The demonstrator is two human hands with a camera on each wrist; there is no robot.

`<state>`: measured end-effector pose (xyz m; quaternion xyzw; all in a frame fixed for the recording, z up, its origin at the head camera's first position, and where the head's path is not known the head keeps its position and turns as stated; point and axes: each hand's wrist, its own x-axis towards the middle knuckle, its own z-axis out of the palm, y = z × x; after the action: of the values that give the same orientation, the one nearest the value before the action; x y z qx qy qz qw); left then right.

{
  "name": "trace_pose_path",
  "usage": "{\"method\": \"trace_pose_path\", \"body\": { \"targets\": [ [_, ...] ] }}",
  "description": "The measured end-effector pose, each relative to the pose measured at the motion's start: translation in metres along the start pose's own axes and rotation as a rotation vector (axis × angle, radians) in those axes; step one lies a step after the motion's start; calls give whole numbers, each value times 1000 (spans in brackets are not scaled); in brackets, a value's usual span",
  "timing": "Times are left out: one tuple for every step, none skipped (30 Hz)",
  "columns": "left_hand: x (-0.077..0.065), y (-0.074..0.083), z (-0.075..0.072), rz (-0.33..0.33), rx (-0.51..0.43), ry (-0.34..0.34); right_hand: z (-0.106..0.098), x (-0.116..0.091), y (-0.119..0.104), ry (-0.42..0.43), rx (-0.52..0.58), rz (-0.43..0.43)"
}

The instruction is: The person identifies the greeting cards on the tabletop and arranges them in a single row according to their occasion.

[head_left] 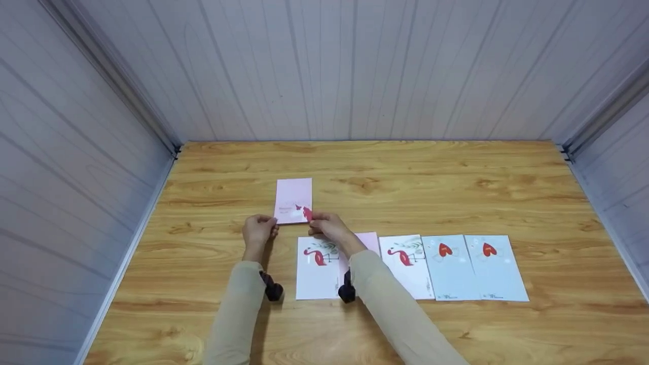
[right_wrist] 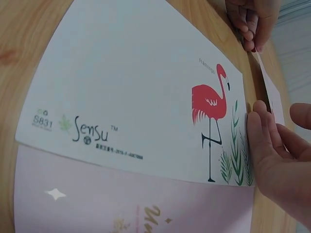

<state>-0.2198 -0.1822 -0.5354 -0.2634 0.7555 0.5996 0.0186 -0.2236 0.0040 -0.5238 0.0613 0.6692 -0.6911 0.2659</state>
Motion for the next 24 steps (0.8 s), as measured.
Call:
{"method": "trace_pose_path", "body": {
  "targets": [
    [0,0,0,7,6,4,0,0,0,-1,-2,2],
    [0,0,0,15,12,4,0,-1,0,-3,-1,3],
    [0,0,0,22,17,6,0,-1,0,-6,1,1],
    [0,0,0,30,22,9,0,-1,0,-8,3,0],
    [0,0,0,38,25,11,0,-2,0,-10,6,-2],
    [0,0,0,43,27,11,1,-5,-3,-19,10,-4],
    [0,0,0,48,31,12,0,-5,-3,-21,13,-7],
    [-1,0,0,50,34,13,0,-5,-3,-24,17,-7],
    [-1,0,0,52,34,13,0,-6,-3,-25,17,-7],
    [-2,1,0,54,35,14,0,-6,-3,-25,16,-5],
    [-2,1,0,56,39,13,0,-6,-3,-23,15,-3],
    [-3,1,0,62,54,15,0,-6,-2,-24,19,-2],
    [-4,1,0,69,68,18,0,-3,1,-19,24,-4],
    [-5,2,-1,76,83,19,0,-3,1,-20,27,-3],
    [-6,2,-1,82,99,21,0,-3,1,-21,31,-4],
    [-7,2,-1,87,115,26,0,-3,2,-22,33,-7],
    [-7,2,-1,91,128,30,0,-3,3,-25,35,-11],
    [-8,2,0,95,137,32,0,-3,3,-30,36,-16],
    [-8,2,0,95,137,34,0,-3,3,-31,33,-19],
    [-8,2,0,92,137,34,0,-3,4,-32,31,-19],
    [-8,2,1,87,136,34,-1,-4,4,-33,26,-21],
    [-8,1,1,86,138,33,-1,-4,4,-34,22,-22],
    [-8,1,1,86,141,31,-1,-4,4,-36,20,-23],
    [-8,1,1,86,143,30,-1,-5,4,-38,20,-21]
  ]
}}
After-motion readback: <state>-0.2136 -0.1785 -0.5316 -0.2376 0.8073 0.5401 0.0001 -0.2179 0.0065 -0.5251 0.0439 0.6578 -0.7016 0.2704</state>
